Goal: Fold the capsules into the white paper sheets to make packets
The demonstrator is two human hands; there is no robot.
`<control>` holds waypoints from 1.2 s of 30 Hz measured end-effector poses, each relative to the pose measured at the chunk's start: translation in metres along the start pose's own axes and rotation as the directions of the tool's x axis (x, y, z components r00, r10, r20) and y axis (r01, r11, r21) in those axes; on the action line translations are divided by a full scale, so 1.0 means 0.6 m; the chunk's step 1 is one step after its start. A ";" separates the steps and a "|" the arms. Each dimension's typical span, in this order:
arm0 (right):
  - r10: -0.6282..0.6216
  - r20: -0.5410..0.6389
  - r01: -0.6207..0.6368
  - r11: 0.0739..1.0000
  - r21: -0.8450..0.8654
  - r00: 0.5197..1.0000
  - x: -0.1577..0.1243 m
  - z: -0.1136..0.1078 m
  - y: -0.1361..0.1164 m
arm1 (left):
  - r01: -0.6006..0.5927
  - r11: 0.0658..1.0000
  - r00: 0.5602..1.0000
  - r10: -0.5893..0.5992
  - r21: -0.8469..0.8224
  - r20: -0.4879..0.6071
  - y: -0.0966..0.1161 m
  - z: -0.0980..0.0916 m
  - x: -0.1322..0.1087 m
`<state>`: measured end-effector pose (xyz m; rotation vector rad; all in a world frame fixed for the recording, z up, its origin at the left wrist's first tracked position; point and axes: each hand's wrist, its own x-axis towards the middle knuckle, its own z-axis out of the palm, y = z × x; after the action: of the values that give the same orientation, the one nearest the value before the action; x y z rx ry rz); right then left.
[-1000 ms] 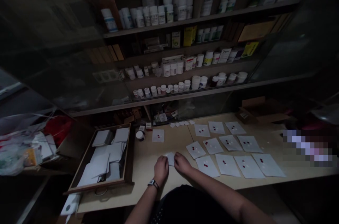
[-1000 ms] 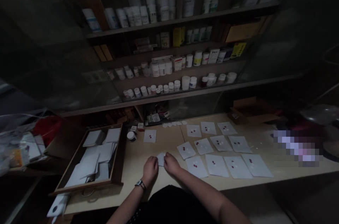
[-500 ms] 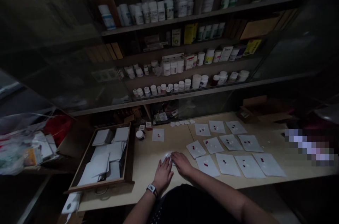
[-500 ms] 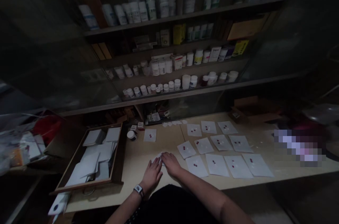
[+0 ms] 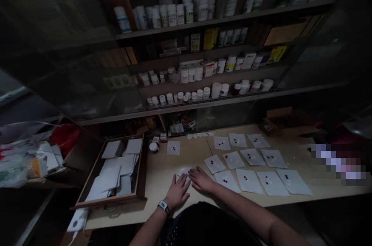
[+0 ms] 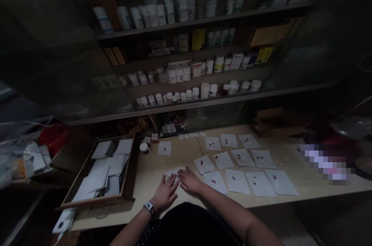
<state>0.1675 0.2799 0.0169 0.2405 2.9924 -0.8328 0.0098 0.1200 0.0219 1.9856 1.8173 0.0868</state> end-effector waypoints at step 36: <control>-0.075 0.035 0.076 0.996 -0.054 0.997 0.011 -0.005 -0.005 | 0.027 0.999 1.000 -0.027 -0.031 -0.010 -0.005 -0.004 -0.004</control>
<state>0.1607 0.2796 0.0205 0.1116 3.0053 -0.7501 0.0061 0.1183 0.0234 1.9431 1.8378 0.1163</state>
